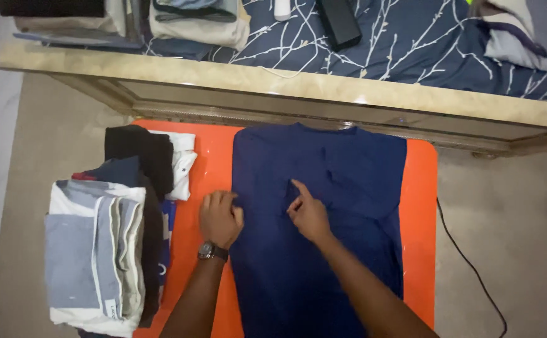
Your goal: The recorder is folding several pieces of laundry, including denim shorts and a blue t-shirt, on a small orange plastic table.
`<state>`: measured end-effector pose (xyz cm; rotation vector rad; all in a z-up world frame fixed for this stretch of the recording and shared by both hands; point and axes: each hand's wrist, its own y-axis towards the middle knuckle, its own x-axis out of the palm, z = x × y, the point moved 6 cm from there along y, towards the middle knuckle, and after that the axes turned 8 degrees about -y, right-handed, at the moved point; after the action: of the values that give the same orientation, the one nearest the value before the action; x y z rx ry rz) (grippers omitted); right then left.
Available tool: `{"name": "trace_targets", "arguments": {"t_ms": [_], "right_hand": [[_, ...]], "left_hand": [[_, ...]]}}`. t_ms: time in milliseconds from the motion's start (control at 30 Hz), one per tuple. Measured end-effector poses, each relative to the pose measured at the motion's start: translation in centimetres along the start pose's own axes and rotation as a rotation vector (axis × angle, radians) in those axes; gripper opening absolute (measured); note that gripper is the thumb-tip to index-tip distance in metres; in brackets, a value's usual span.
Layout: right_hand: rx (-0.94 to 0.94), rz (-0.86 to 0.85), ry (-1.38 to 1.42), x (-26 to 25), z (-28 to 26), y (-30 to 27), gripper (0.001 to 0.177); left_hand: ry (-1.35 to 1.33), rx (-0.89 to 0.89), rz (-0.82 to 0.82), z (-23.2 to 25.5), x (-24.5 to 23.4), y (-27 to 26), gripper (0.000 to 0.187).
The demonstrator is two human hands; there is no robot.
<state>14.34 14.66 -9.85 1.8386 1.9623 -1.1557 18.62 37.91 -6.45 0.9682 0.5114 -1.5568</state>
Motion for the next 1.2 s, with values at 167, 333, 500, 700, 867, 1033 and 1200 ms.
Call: {"name": "trace_targets", "arguments": {"t_ms": [167,333,500,700,867,1033,1200], "right_hand": [[-0.026,0.087,0.031,-0.2,-0.3,-3.9,0.062],[-0.059,0.261,0.049,-3.0,2.4,-6.2,0.042],[-0.202,0.522,-0.358,-11.6,2.2,-6.2,0.040],[-0.299,0.401,-0.581,-10.6,7.8,-5.8,0.025],[-0.277,0.425,-0.595,-9.5,8.6,-6.5,0.011],[-0.252,0.440,-0.590,-9.5,8.5,-7.2,0.012],[-0.164,0.529,-0.649,-10.8,9.9,-7.8,0.014]], "left_hand": [[-0.066,0.107,0.048,3.8,2.1,5.6,0.023],[-0.080,0.242,-0.044,8.1,5.2,9.5,0.030],[0.084,0.317,-0.163,6.9,9.8,12.7,0.026],[-0.026,0.071,-0.198,2.8,10.9,15.9,0.014],[-0.007,0.177,0.016,6.5,8.3,14.8,0.018],[-0.109,0.222,-0.109,13.2,11.1,11.4,0.025],[-0.251,-0.121,-0.324,15.2,15.3,11.1,0.043]]}}
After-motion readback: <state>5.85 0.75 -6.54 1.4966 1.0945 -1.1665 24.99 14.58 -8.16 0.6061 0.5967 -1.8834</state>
